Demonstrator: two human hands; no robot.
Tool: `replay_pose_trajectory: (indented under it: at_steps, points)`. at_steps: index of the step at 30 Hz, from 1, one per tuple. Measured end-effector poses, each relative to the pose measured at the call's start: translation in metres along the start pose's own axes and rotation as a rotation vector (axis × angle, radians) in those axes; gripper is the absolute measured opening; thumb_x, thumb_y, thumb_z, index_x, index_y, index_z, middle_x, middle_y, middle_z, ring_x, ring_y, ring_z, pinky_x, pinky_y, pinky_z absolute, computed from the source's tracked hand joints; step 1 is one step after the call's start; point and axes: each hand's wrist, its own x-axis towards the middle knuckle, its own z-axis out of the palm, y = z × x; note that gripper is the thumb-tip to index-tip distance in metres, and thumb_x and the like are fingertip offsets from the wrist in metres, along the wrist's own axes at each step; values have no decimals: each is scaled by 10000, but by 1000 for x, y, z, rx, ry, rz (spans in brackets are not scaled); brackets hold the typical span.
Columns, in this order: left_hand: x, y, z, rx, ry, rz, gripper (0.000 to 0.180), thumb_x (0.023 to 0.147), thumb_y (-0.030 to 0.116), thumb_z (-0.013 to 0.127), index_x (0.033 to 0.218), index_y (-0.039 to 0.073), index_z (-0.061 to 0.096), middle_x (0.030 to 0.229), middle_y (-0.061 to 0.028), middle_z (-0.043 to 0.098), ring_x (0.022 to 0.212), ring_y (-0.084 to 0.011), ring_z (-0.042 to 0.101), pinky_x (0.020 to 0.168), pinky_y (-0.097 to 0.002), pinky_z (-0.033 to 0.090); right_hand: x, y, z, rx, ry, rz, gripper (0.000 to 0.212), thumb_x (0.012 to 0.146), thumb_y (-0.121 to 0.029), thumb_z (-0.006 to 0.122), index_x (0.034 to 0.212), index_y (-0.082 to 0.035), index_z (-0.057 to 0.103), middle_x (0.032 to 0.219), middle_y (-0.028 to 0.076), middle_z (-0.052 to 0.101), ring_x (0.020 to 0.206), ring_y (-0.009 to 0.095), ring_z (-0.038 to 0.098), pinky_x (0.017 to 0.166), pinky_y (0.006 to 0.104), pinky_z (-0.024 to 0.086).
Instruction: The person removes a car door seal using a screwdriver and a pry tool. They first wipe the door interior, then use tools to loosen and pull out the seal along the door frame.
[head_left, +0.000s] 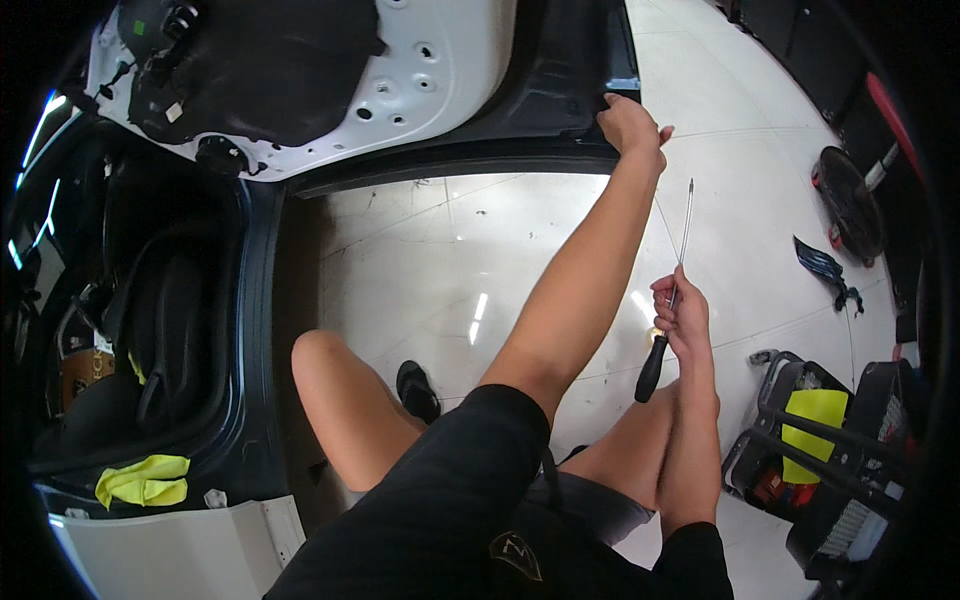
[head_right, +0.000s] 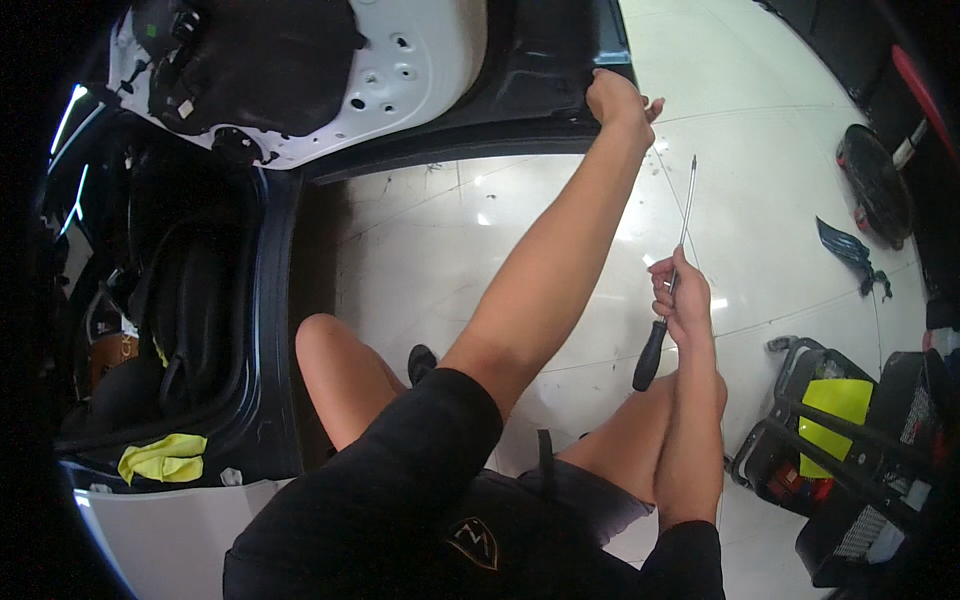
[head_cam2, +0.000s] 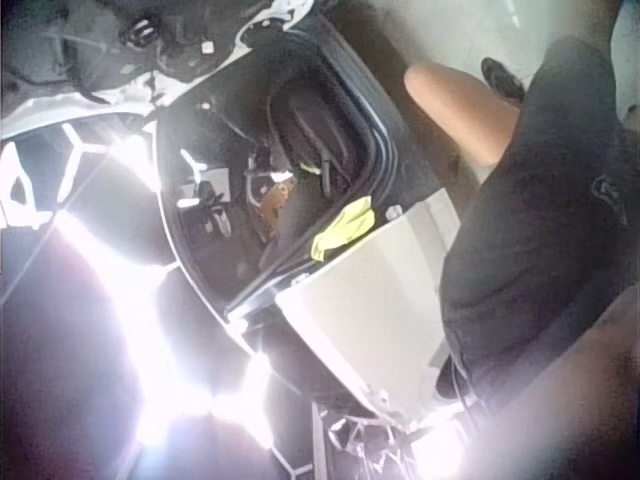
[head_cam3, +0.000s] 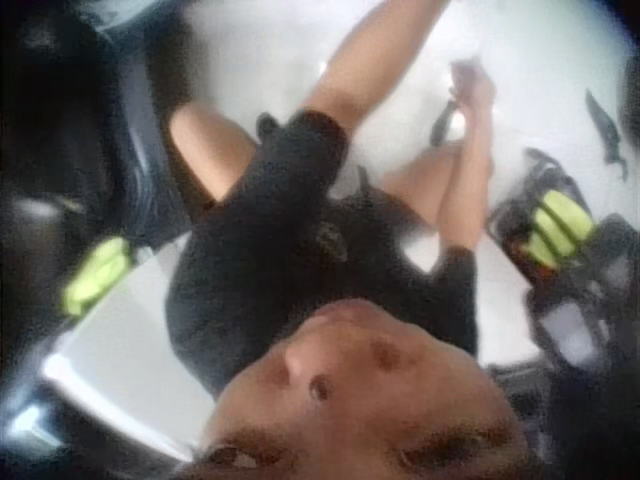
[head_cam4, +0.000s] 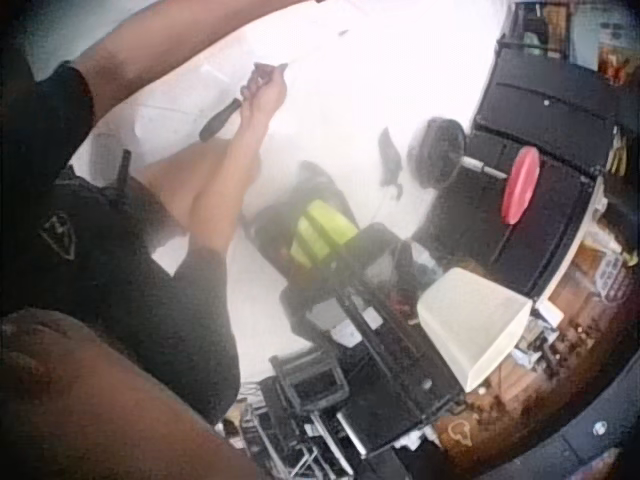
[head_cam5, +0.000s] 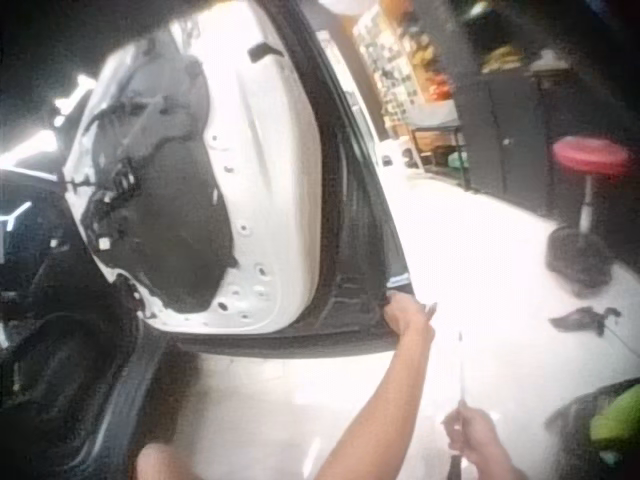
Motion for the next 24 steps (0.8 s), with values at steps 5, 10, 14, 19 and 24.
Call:
replay_pose_trajectory:
  at_steps: [5, 10, 14, 19, 24]
  points:
    - [21, 1, 8, -322, 57, -134, 374, 1049, 356, 331, 1155, 42, 505, 1050, -121, 570, 719, -227, 571, 549, -306, 518, -6, 1, 7, 3, 1, 5, 493, 1055, -430, 462, 871, 4, 610, 696, 22, 492, 461, 65, 321, 397, 223, 231]
    - [-4, -4, 5, 9, 145, 75, 379, 1059, 331, 345, 1212, -6, 428, 1200, -185, 586, 871, -307, 651, 575, -367, 599, 0, -2, -2, 3, 34, -4, 495, 1053, -434, 466, 865, 2, 605, 676, 20, 484, 461, 66, 322, 399, 222, 230]
    - [-3, 1, -9, 256, -4, 194, 342, 1072, 263, 346, 1234, -32, 408, 1333, -229, 518, 1045, -354, 640, 590, -400, 655, 3, 3, 9, -42, 12, 8, 503, 1054, -445, 461, 869, 1, 601, 665, 9, 474, 459, 64, 320, 399, 222, 234]
    - [6, 15, -7, 40, -23, -3, 415, 982, 123, 299, 1347, -41, 411, 1383, -192, 497, 1064, -361, 633, 600, -392, 656, -3, 3, 8, -81, 9, 16, 497, 1057, -445, 451, 879, -5, 599, 660, 2, 471, 454, 60, 314, 393, 220, 232]
    - [-6, 5, -1, 170, 29, 143, 377, 1017, 173, 324, 1290, -42, 469, 1391, -214, 486, 1061, -368, 635, 612, -395, 659, -6, -2, -3, -23, 33, 3, 496, 1052, -450, 463, 881, -4, 599, 659, 4, 476, 452, 53, 318, 387, 211, 227]
